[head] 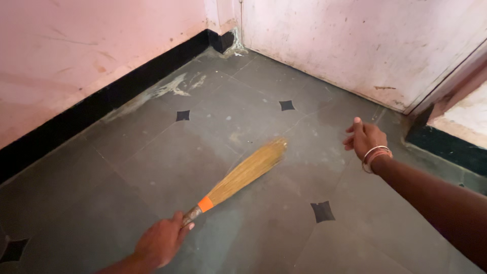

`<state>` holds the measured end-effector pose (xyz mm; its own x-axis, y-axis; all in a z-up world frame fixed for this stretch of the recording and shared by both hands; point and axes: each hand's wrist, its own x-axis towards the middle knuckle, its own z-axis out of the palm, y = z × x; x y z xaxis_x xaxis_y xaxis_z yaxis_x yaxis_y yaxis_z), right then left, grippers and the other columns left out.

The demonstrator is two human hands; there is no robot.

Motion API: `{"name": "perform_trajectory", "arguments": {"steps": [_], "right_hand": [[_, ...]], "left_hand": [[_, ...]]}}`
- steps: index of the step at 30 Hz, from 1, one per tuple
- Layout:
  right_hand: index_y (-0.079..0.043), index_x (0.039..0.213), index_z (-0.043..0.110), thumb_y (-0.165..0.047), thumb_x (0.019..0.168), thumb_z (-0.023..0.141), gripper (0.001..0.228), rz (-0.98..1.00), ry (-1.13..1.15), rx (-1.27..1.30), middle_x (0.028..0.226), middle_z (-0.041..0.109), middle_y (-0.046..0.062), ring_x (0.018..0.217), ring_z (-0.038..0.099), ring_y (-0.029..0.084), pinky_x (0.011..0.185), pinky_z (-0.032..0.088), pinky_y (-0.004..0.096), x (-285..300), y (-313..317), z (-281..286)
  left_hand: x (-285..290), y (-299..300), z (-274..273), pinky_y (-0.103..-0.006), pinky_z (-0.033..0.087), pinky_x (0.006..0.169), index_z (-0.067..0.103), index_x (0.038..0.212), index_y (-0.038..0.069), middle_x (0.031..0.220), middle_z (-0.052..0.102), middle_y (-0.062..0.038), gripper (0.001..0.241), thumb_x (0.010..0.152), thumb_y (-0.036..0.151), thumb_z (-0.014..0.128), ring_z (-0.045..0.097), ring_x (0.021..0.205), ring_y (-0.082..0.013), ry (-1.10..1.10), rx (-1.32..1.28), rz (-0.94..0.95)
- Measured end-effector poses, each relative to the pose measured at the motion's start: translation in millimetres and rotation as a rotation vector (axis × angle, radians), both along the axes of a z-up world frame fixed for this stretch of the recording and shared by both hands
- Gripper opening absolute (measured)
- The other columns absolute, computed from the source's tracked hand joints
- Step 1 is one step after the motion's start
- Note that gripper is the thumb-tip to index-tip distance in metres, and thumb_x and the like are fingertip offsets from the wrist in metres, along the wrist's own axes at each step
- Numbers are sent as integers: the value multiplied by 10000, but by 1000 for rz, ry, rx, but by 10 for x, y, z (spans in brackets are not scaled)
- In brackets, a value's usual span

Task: The person sweeps debris from the floor using a broom and then picks up a plastering trowel from a shelf.

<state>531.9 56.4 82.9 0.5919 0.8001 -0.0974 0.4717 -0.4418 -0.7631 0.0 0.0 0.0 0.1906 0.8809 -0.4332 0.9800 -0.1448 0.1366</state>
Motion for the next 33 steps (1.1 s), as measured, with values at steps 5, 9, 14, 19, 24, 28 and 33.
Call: {"name": "perform_trajectory", "arguments": {"steps": [5,9,14,19,24,28,33], "right_hand": [[-8,1100,731,-436,1124,343,578,15,-18,7,844,779,135,747,762,223,813,566,364,19,17,-51],[-27,1106,734,-449,1123,327,587,2,-15,-28,840,779,122,742,757,212,810,563,361,-17,23,-27],[-33,1108,738,-452,1128,326,588,9,-19,-34,830,777,121,733,753,205,807,562,366,-60,60,-26],[-31,1107,731,-455,1130,331,583,17,-23,-22,820,766,130,716,748,210,787,563,370,-86,86,-36],[4,1093,722,-445,1126,345,587,40,33,17,828,763,140,717,739,225,771,557,379,-132,95,-28],[-13,1098,730,-454,1118,331,595,31,15,-17,836,769,127,735,749,218,772,553,366,-132,102,-30],[-2,1130,719,-457,1121,332,597,55,23,-10,865,778,146,765,763,229,777,551,364,-73,95,-85]], "left_hand": [[-62,25,-55,-487,571,700,503,1071,133,789,723,-117,443,1035,560,389,730,747,-319,-1,-42,48],[-174,44,-67,-441,578,656,507,1092,142,713,687,-65,460,1022,580,384,696,641,-237,30,-69,151],[-419,130,-194,-424,595,598,535,1103,159,681,672,-49,455,1016,574,372,660,580,-216,-11,-52,146],[-642,368,-179,-421,582,564,561,1060,138,663,672,-53,495,1011,594,375,647,551,-206,-52,43,203],[-639,690,103,-418,568,578,573,1060,110,676,680,-70,525,1027,596,378,666,562,-214,-14,157,331],[-534,912,445,-443,609,611,572,1083,107,753,701,-97,499,1052,564,374,713,647,-258,-34,199,341],[-423,1216,715,-432,559,680,605,1171,90,827,683,-120,499,1071,537,404,668,723,-246,78,248,319]]}}
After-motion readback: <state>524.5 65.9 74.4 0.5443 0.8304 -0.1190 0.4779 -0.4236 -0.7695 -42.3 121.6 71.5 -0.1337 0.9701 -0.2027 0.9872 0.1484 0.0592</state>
